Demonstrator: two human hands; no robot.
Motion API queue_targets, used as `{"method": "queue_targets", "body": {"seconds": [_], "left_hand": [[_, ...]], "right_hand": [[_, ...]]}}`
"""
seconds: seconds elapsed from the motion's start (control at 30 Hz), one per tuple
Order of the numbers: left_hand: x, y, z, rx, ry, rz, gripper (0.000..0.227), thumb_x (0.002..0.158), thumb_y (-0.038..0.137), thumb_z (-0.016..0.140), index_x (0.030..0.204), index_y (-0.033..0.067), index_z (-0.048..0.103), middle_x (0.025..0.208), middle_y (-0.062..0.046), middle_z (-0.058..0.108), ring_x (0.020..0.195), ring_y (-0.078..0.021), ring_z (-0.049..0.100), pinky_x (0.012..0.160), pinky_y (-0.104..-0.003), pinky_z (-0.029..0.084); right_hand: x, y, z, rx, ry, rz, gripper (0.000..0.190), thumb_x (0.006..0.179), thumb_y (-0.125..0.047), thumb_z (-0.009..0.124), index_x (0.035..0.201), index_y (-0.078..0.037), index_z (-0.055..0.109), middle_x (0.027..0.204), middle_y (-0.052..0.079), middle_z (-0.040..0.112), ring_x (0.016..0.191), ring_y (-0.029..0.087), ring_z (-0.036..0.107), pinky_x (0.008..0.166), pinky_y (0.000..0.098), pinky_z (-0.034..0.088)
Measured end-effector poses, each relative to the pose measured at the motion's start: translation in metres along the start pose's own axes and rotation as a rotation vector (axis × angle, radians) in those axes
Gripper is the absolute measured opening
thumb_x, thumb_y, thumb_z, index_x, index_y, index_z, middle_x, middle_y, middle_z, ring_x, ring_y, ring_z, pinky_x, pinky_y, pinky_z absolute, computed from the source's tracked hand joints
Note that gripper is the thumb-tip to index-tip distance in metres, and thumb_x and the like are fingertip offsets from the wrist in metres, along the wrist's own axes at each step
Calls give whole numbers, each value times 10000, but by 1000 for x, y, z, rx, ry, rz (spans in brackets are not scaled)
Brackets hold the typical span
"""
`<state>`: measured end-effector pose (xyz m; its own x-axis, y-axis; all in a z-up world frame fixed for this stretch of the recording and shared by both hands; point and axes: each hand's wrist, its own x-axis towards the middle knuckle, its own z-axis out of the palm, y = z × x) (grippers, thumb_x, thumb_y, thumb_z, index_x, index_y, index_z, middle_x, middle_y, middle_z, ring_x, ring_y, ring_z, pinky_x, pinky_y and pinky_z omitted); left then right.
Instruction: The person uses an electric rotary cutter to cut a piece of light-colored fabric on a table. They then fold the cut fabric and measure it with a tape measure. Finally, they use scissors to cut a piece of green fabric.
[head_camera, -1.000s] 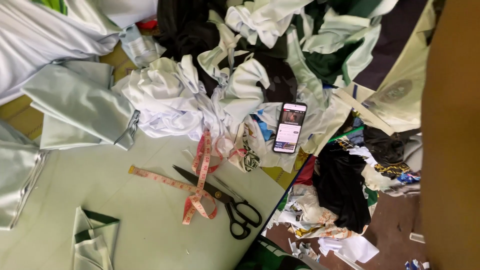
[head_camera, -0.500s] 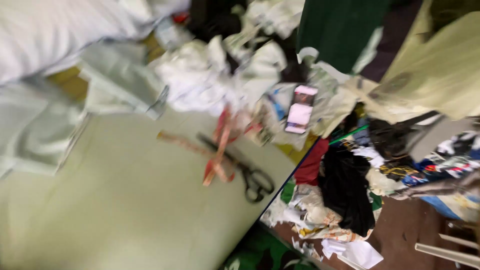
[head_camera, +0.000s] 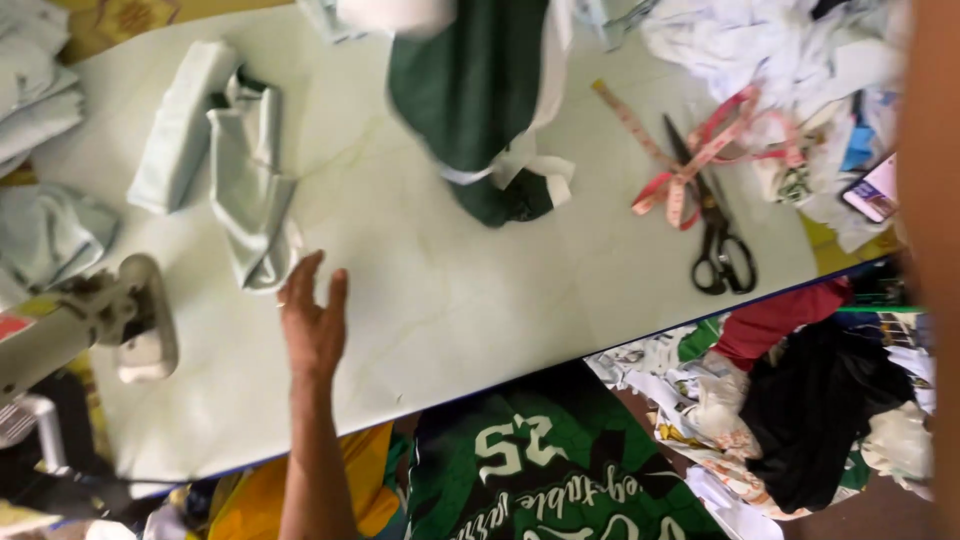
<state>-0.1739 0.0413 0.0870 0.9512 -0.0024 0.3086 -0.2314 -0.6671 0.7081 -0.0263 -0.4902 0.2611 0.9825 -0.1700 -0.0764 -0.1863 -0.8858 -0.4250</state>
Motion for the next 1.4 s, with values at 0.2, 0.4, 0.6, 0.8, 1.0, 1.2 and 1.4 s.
{"method": "queue_targets", "body": {"seconds": [0.2,0.4,0.6,0.8,1.0,1.2,1.4], "left_hand": [[-61,-7,-5,41,-22,-183,323,933,289,795,1226,160,756,1189,-57,725,1140,-275,666,989,-401,531],[-44,46,-8,-59,-140,-425,300,957,330,746,1211,172,767,1203,-27,724,1161,-232,664,937,-362,563],[-40,81,47,-300,-261,-596,299,950,368,738,1202,212,778,1119,-51,768,1018,-212,720,839,-338,592],[-97,110,139,-827,-501,-437,486,890,427,779,1277,147,691,1188,-89,733,1101,-226,677,943,-401,556],[-68,153,121,-984,-249,-263,335,906,285,677,1168,77,659,1145,-67,666,1057,-194,596,921,-378,509],[-23,185,6,-716,-423,-331,182,874,-25,526,905,71,678,879,-60,694,842,-180,643,778,-318,523],[-15,138,-60,-74,-1152,-456,589,844,450,746,1380,229,644,1456,30,641,1179,-188,683,1009,-341,515]], "right_hand": [[-91,-45,126,113,-58,-112,330,958,-191,702,1142,82,670,1050,320,673,1063,535,639,935,611,476],[-145,-14,225,102,23,-248,173,964,-126,695,1082,-1,681,851,176,636,862,405,665,815,494,525],[-186,-31,164,393,210,-239,88,1025,-192,672,996,-113,699,799,82,625,777,245,666,711,364,547],[-259,-101,88,1413,-432,66,192,1030,-256,590,974,-73,604,895,67,604,849,203,620,785,347,546],[-291,-95,71,1913,-861,-260,209,1027,-82,640,1205,28,629,965,99,600,752,167,534,656,262,486],[-270,-68,53,1958,-683,-473,237,1014,-65,622,1218,56,611,1041,159,657,900,242,631,810,386,538],[-286,-42,82,1858,-514,-132,249,777,107,569,968,-40,504,788,87,547,614,181,538,497,303,418]]}}
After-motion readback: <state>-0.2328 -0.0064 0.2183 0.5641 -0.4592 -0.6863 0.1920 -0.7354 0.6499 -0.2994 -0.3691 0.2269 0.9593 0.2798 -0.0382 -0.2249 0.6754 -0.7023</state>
